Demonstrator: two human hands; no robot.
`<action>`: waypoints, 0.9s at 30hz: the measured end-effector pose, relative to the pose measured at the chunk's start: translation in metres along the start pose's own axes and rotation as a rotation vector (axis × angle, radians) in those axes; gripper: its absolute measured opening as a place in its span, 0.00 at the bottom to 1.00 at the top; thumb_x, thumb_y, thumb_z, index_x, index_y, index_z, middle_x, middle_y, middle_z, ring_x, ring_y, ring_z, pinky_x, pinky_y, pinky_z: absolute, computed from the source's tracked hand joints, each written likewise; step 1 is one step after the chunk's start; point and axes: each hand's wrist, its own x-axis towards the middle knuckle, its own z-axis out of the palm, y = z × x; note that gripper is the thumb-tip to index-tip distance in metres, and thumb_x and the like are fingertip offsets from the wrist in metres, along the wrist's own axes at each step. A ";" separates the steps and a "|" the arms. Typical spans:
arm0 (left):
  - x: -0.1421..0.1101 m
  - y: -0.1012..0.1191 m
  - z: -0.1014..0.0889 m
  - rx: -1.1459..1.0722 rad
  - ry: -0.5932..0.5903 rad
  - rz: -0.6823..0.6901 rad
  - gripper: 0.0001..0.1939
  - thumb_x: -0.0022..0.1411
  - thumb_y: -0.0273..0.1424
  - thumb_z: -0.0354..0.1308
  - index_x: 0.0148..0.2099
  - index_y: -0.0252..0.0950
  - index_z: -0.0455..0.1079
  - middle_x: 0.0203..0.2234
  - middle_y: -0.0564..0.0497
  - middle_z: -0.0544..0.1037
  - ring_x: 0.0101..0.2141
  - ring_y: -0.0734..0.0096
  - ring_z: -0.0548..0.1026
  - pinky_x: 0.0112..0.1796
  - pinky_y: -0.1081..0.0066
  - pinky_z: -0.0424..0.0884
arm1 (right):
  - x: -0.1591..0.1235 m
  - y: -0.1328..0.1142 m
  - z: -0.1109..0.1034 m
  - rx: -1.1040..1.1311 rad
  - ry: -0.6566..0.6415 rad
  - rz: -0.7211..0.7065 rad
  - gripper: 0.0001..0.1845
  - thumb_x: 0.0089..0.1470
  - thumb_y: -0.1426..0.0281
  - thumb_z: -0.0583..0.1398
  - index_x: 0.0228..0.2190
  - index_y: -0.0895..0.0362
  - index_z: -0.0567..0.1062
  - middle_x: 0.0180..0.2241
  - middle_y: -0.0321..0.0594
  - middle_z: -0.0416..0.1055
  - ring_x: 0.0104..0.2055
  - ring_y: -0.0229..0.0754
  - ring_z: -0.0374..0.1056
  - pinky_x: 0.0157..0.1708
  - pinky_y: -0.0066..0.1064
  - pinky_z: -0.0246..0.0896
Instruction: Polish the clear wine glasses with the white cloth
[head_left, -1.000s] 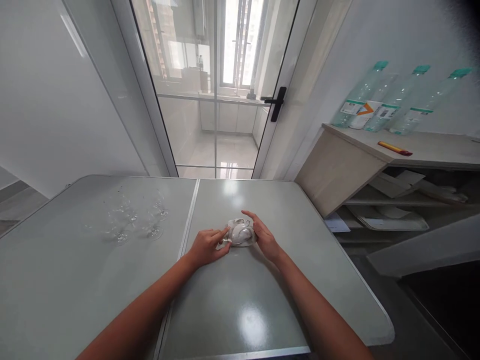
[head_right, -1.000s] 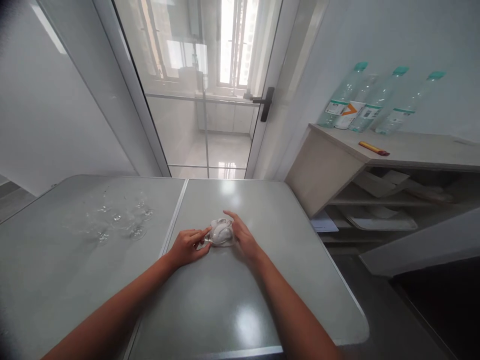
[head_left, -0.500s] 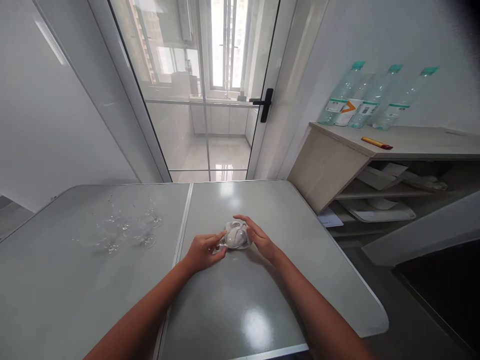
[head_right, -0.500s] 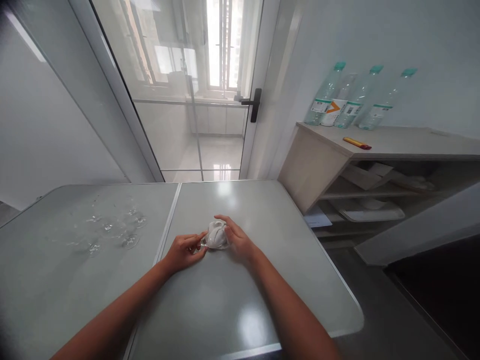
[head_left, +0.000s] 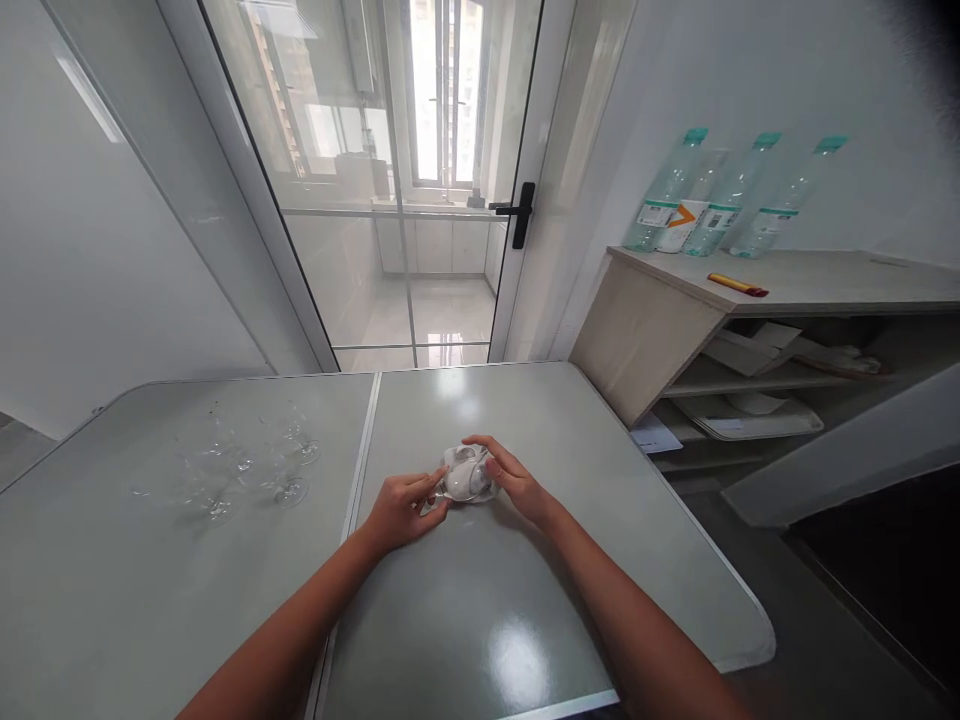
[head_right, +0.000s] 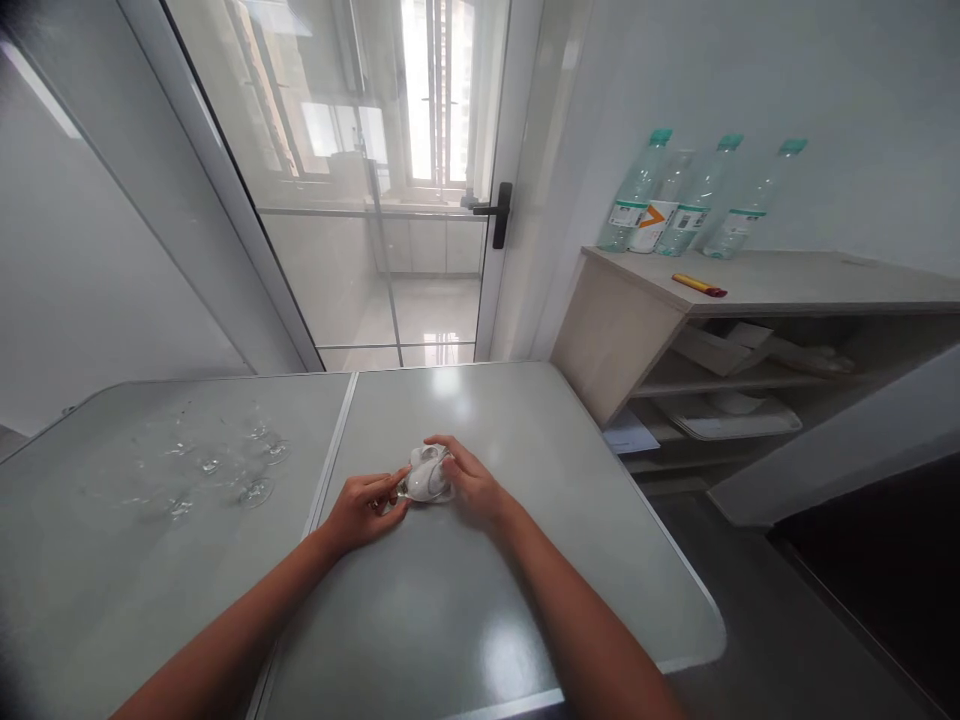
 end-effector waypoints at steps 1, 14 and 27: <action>0.000 0.000 0.000 -0.002 0.002 -0.004 0.23 0.64 0.32 0.61 0.61 0.38 0.71 0.22 0.58 0.73 0.19 0.81 0.66 0.26 0.78 0.65 | 0.000 0.000 -0.002 -0.087 0.004 -0.023 0.30 0.64 0.47 0.55 0.56 0.53 0.73 0.38 0.40 0.73 0.38 0.44 0.66 0.42 0.34 0.61; 0.003 0.004 -0.005 -0.109 -0.063 -0.097 0.22 0.63 0.32 0.60 0.59 0.38 0.74 0.21 0.57 0.73 0.20 0.79 0.66 0.26 0.78 0.65 | 0.001 0.000 0.004 0.019 -0.103 0.001 0.33 0.64 0.45 0.53 0.60 0.53 0.68 0.47 0.44 0.73 0.47 0.47 0.68 0.50 0.39 0.61; 0.001 -0.001 -0.001 -0.029 -0.079 -0.043 0.22 0.67 0.34 0.59 0.61 0.35 0.72 0.22 0.55 0.75 0.20 0.78 0.67 0.26 0.77 0.65 | 0.006 0.015 0.009 0.228 0.017 0.089 0.33 0.63 0.45 0.55 0.60 0.51 0.66 0.41 0.40 0.72 0.40 0.43 0.68 0.42 0.32 0.61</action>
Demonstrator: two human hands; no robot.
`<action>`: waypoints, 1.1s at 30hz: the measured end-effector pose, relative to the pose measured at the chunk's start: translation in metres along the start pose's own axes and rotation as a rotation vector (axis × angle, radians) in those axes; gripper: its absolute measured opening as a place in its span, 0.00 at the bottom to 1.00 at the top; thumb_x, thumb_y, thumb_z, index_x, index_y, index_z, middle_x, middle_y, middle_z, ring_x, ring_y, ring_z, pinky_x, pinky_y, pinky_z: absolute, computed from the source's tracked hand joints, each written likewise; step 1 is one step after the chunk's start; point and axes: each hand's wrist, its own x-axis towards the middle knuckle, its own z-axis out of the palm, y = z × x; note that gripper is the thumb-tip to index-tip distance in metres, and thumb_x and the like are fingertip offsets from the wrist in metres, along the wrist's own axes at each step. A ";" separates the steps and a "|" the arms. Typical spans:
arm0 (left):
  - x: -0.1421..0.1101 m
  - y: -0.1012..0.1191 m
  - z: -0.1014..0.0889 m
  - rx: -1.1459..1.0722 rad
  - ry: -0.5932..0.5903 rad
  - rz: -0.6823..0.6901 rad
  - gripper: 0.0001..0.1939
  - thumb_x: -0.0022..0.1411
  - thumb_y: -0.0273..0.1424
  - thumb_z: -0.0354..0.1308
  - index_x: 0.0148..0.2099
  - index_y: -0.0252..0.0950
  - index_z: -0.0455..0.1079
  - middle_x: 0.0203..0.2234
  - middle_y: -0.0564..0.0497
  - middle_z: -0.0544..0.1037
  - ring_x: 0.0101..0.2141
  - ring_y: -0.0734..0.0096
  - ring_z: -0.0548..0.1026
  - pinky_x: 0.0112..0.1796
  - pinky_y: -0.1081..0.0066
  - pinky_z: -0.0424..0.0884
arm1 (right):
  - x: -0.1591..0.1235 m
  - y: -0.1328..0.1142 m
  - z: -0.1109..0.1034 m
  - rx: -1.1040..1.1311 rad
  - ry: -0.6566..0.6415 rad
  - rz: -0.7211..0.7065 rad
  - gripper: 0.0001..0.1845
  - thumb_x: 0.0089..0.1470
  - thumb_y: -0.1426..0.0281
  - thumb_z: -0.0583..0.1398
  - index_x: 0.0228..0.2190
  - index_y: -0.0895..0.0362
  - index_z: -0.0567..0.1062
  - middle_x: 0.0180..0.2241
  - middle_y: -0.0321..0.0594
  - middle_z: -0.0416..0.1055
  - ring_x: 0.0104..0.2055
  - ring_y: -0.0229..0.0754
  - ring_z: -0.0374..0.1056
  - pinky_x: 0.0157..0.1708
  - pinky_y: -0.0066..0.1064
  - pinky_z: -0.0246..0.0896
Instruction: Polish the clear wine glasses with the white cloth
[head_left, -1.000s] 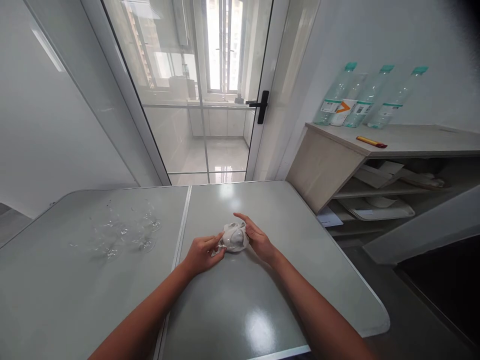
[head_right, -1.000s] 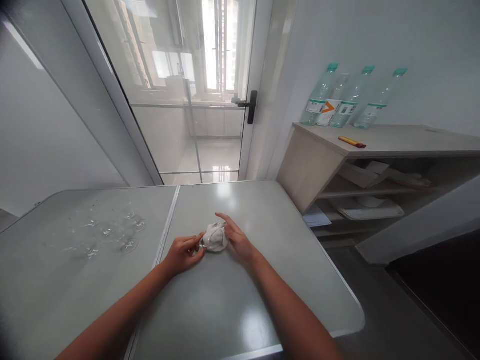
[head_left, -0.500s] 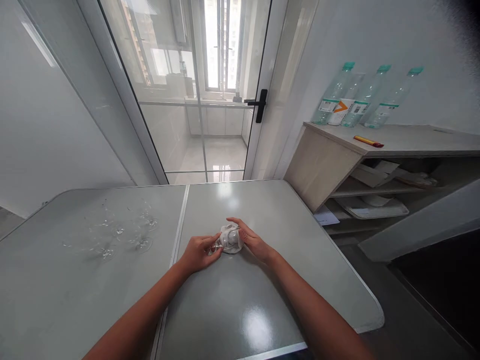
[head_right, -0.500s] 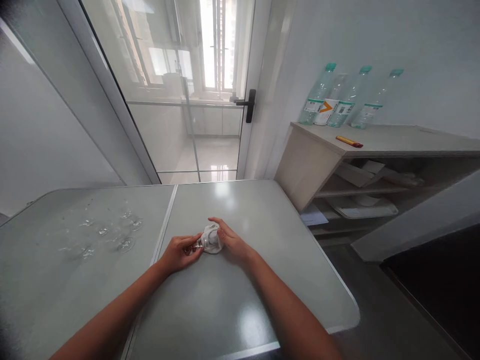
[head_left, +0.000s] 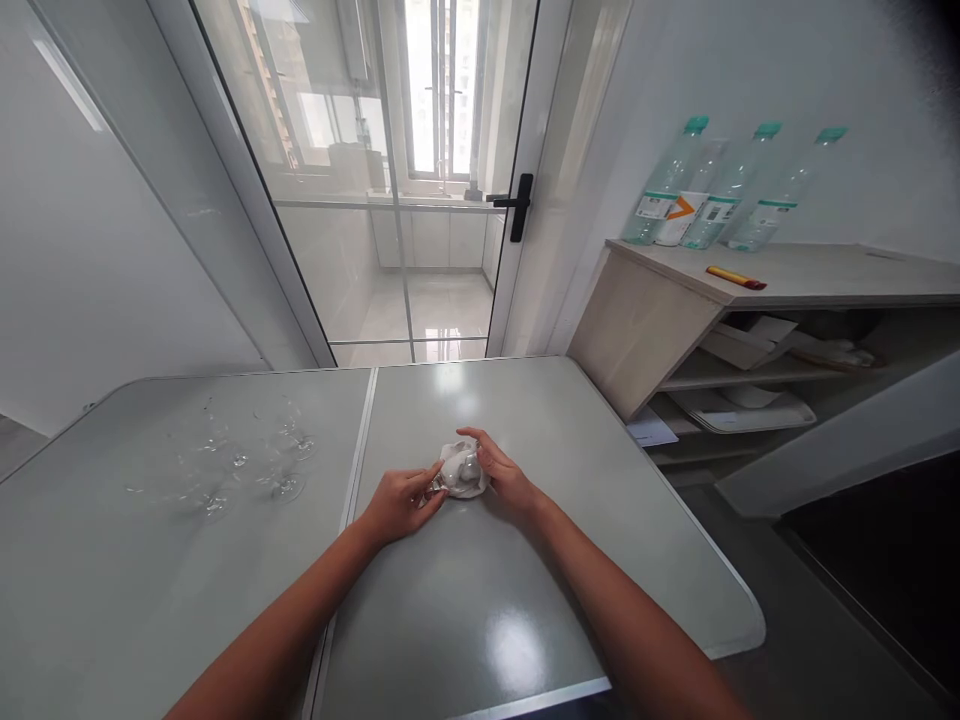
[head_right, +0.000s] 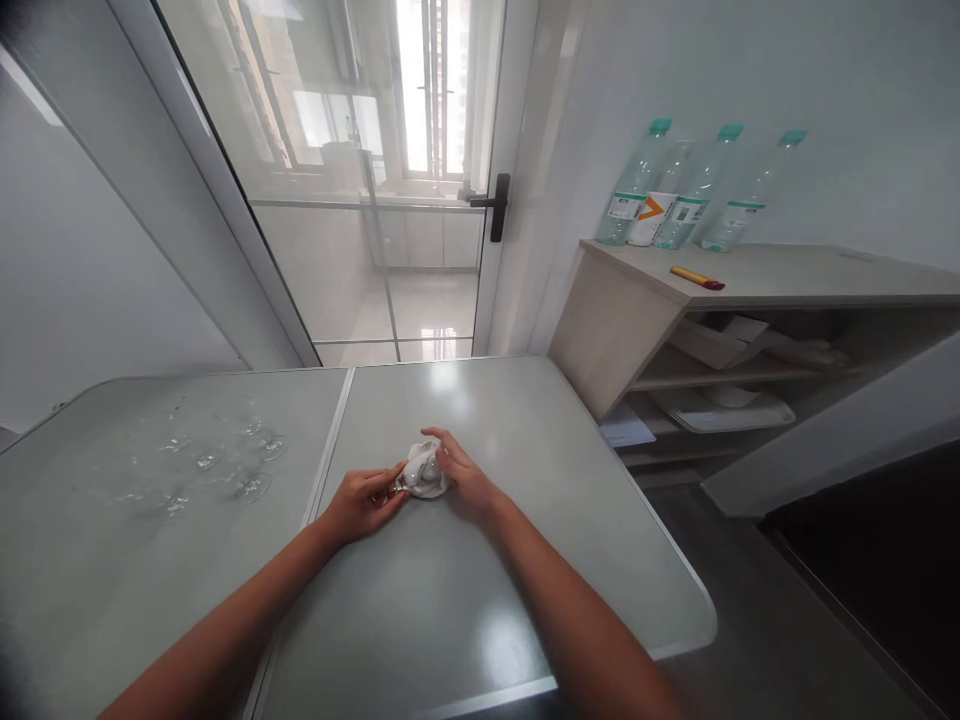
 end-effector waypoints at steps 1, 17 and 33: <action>0.000 0.001 -0.001 -0.031 -0.014 -0.002 0.22 0.67 0.34 0.59 0.61 0.35 0.72 0.22 0.55 0.74 0.20 0.78 0.67 0.26 0.77 0.65 | -0.001 -0.003 0.000 -0.001 -0.038 0.010 0.33 0.63 0.45 0.56 0.60 0.51 0.67 0.42 0.40 0.72 0.40 0.43 0.68 0.43 0.32 0.61; -0.001 -0.004 0.001 -0.112 0.032 -0.068 0.21 0.68 0.34 0.59 0.60 0.32 0.73 0.23 0.55 0.72 0.23 0.78 0.64 0.28 0.77 0.64 | -0.002 -0.007 -0.003 0.013 0.003 0.014 0.28 0.63 0.50 0.58 0.58 0.50 0.65 0.34 0.36 0.69 0.33 0.40 0.63 0.35 0.29 0.57; 0.002 -0.003 -0.004 -0.293 0.048 -0.234 0.17 0.64 0.37 0.64 0.51 0.33 0.80 0.21 0.55 0.72 0.22 0.78 0.64 0.26 0.75 0.63 | -0.005 -0.018 -0.016 -0.496 -0.032 -0.142 0.19 0.66 0.60 0.55 0.54 0.53 0.74 0.30 0.35 0.69 0.32 0.41 0.62 0.40 0.34 0.59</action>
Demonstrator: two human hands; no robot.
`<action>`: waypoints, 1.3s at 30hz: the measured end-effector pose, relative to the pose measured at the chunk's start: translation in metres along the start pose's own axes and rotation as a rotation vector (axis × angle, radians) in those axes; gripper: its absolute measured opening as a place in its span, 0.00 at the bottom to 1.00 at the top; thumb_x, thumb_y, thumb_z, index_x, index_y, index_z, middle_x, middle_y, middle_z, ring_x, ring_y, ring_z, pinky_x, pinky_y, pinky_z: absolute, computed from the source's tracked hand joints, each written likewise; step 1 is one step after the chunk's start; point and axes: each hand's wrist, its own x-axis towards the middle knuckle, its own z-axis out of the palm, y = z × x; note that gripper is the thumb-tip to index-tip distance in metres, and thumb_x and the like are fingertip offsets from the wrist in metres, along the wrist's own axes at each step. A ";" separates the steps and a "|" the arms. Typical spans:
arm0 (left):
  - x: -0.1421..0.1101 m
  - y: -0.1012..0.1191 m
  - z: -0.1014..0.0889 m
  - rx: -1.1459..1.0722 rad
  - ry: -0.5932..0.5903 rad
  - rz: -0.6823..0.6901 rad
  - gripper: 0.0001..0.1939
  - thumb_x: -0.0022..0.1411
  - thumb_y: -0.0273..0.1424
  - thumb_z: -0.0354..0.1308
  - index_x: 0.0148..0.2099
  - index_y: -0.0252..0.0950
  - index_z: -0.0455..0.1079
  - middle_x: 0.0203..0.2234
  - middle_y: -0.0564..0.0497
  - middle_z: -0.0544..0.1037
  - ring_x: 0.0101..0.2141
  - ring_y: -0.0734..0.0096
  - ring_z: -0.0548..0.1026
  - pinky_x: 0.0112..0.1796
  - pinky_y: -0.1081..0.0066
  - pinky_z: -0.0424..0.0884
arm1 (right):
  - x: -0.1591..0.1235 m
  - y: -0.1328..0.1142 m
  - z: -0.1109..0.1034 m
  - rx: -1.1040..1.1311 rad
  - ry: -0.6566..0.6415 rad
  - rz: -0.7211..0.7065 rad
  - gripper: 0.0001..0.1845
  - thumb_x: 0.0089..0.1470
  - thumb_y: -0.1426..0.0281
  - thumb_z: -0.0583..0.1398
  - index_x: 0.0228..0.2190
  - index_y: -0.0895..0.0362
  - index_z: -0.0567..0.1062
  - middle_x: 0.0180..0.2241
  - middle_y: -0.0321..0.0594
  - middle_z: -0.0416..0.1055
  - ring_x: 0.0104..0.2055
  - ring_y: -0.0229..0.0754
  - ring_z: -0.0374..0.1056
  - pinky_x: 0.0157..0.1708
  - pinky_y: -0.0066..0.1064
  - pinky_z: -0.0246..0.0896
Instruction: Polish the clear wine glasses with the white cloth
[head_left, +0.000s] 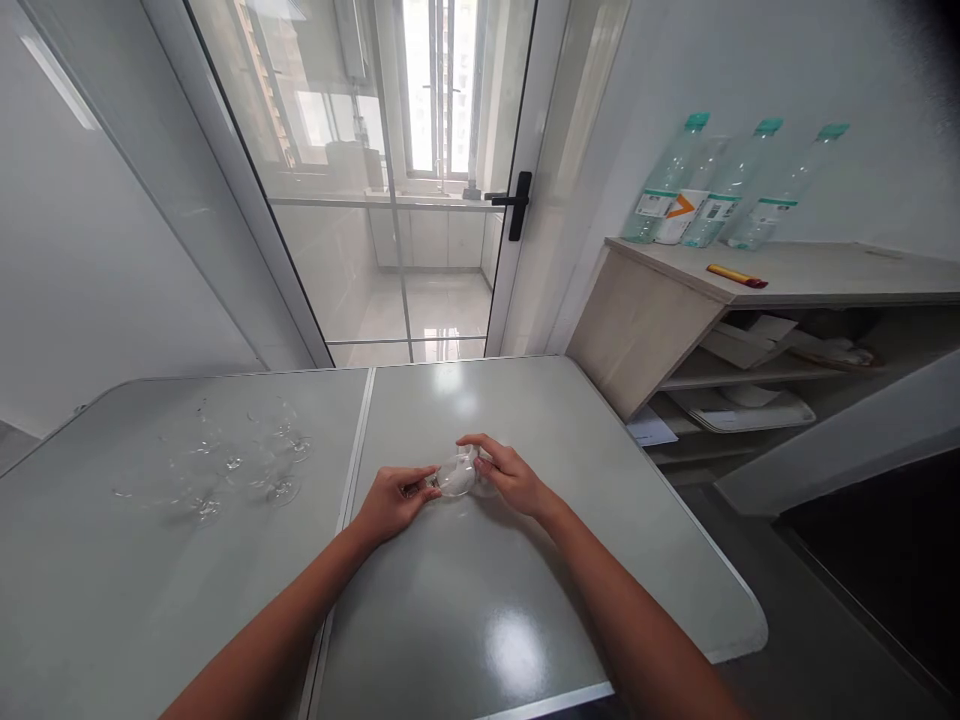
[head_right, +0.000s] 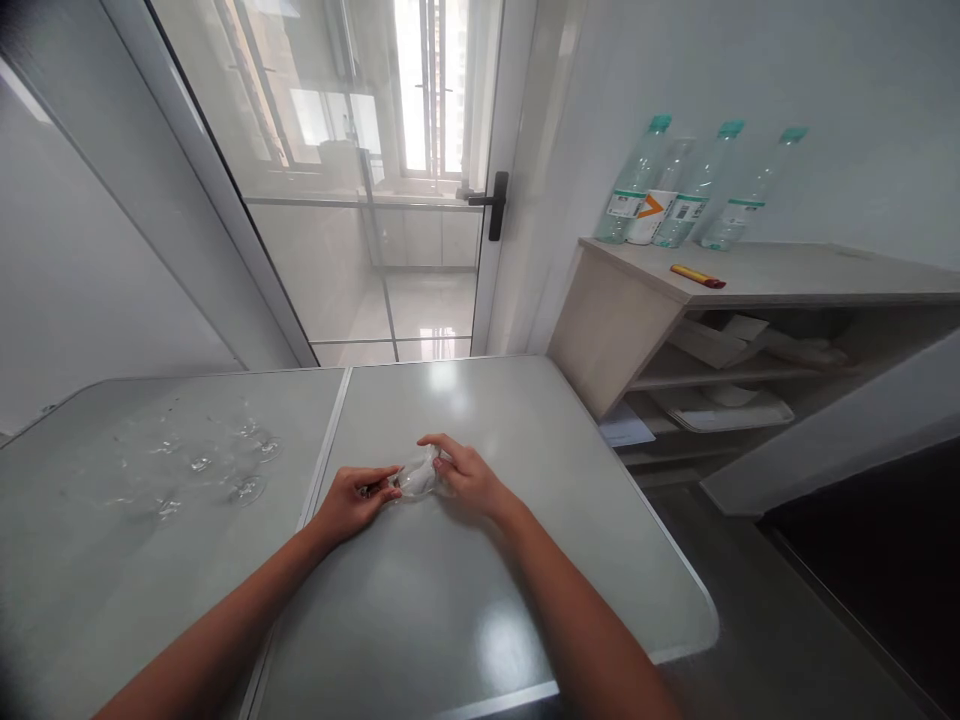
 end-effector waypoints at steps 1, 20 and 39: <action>-0.001 -0.001 0.001 0.025 0.005 0.034 0.17 0.64 0.36 0.64 0.52 0.33 0.80 0.21 0.55 0.73 0.22 0.77 0.64 0.27 0.75 0.63 | 0.002 0.001 0.001 0.151 0.025 0.066 0.20 0.65 0.58 0.57 0.54 0.53 0.74 0.31 0.35 0.70 0.31 0.40 0.63 0.37 0.32 0.59; -0.001 0.009 -0.008 0.065 -0.075 0.045 0.13 0.64 0.34 0.62 0.30 0.32 0.76 0.19 0.56 0.68 0.22 0.78 0.62 0.27 0.76 0.59 | 0.002 -0.008 0.009 0.611 -0.165 0.147 0.24 0.60 0.52 0.60 0.43 0.58 0.82 0.57 0.51 0.72 0.55 0.53 0.69 0.53 0.40 0.62; -0.008 0.019 0.005 0.523 -0.035 0.672 0.10 0.65 0.21 0.54 0.31 0.37 0.67 0.21 0.53 0.70 0.23 0.72 0.67 0.28 0.69 0.61 | 0.001 -0.004 0.020 -0.036 -0.170 0.256 0.15 0.56 0.59 0.63 0.28 0.58 0.78 0.26 0.34 0.72 0.29 0.37 0.64 0.30 0.27 0.56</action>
